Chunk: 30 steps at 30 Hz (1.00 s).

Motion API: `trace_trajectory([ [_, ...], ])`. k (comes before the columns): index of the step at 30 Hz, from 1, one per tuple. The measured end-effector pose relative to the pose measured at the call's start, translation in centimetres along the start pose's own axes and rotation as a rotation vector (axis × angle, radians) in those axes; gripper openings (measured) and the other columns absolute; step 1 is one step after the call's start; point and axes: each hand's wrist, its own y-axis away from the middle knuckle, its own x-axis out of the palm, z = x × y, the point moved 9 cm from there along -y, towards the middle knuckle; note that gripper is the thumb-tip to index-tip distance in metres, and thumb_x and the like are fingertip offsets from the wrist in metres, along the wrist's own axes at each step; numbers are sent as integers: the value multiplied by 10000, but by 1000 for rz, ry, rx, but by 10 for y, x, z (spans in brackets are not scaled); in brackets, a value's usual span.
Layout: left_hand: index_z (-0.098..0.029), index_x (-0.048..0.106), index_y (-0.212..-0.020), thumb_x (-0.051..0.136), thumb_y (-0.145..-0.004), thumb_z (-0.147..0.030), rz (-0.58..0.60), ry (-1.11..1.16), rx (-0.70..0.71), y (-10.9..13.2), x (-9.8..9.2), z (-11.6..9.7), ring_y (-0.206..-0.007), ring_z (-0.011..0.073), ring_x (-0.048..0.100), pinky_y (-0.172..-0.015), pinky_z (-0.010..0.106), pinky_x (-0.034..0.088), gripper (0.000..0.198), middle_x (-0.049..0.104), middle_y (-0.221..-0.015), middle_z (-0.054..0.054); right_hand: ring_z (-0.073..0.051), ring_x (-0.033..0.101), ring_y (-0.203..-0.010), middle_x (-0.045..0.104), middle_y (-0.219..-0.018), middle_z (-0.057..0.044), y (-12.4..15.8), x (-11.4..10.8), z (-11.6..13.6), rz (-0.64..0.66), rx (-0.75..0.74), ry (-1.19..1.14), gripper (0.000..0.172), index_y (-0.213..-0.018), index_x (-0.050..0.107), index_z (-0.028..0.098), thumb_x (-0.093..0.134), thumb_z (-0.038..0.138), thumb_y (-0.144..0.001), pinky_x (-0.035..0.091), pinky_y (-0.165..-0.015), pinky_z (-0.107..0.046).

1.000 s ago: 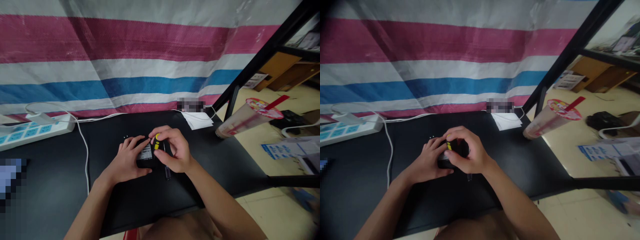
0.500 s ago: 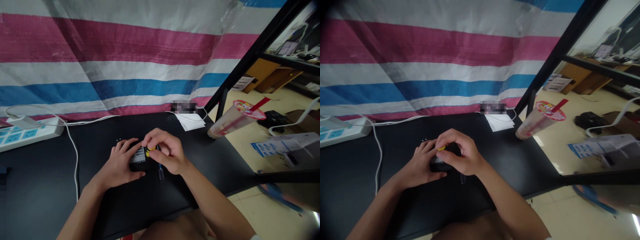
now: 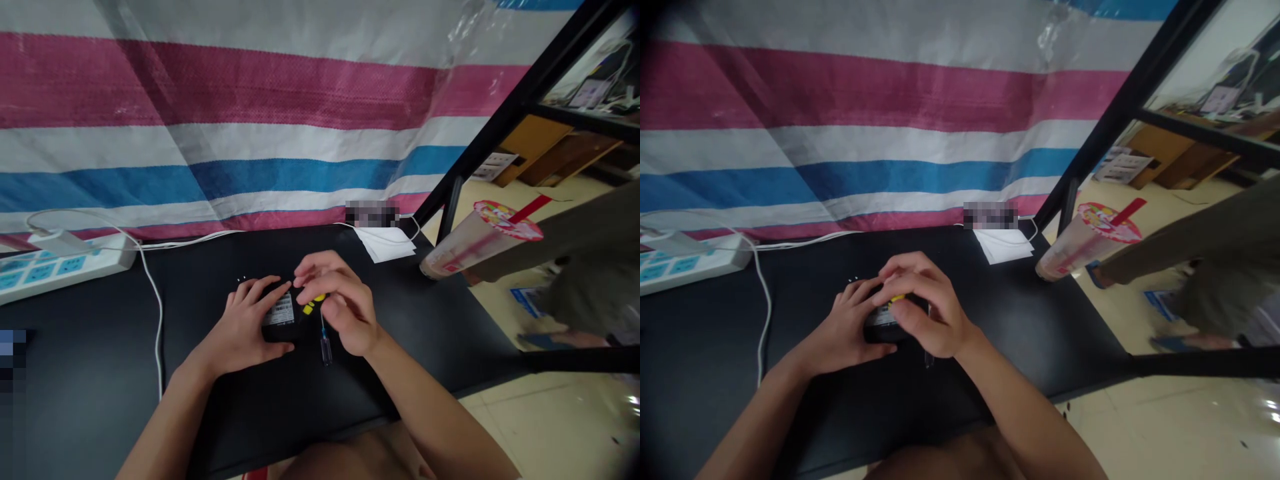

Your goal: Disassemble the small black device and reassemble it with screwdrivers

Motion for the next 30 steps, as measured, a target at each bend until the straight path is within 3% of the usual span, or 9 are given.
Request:
trace_trajectory([
  [3,-389,352,-1639,825,-766,-615,-5,3,-1,0,0,0,-1418,415,391,-1082,621,416,1018,410,-1638,90,-193,711,-991,706,-1100,-76,-1,1,5,-20,-38,93,144,-1098,780,247,709,271,-975,616,-867,-365],
  [8,-358,419,-1606,832,-757,-614,-4,-1,7,1,2,1,-1419,429,388,-1085,620,416,979,415,-1633,106,-227,736,-1143,764,-1159,-83,3,8,-7,-1,47,-106,200,-1213,659,261,547,211,-1056,610,-997,-465],
  [10,-372,370,-1636,831,-757,-624,-12,2,7,1,2,2,-1425,431,383,-1090,626,411,1024,400,-1645,105,-235,719,-1144,721,-1208,-91,4,7,-7,-11,-1,-70,160,-1157,682,259,649,228,-1003,603,-988,-460],
  [13,-393,323,-1656,826,-767,-631,-8,7,6,1,2,3,-1421,425,385,-1083,631,415,1049,395,-1647,101,-215,707,-1055,683,-1151,-76,4,5,-5,-47,-56,21,258,-1121,722,255,796,182,-884,603,-931,-411],
  [18,-372,374,-1635,846,-749,-605,-13,11,12,0,1,2,-1418,436,388,-1084,628,420,1031,445,-1597,113,-241,734,-1148,762,-1149,-97,2,12,-8,32,25,-103,240,-1209,727,247,583,179,-1030,600,-1003,-461],
  [23,-388,349,-1644,832,-766,-618,-11,15,5,0,0,2,-1414,433,392,-1078,634,418,1027,412,-1630,106,-205,711,-1006,704,-1105,-72,0,4,1,-54,-83,26,257,-1096,759,246,823,182,-855,608,-912,-394],
  [28,-379,392,-1610,846,-752,-597,-9,26,4,0,0,1,-1419,424,379,-1096,635,404,996,427,-1615,102,-223,735,-1065,764,-1094,-96,0,10,-4,22,-14,-74,226,-1168,732,237,568,174,-1025,609,-950,-442],
  [30,-379,382,-1617,848,-748,-601,0,22,-1,0,0,2,-1417,425,380,-1092,641,403,1010,412,-1628,103,-226,725,-1073,740,-1146,-96,1,9,0,3,-46,-34,174,-1140,736,248,643,222,-996,608,-956,-446],
])
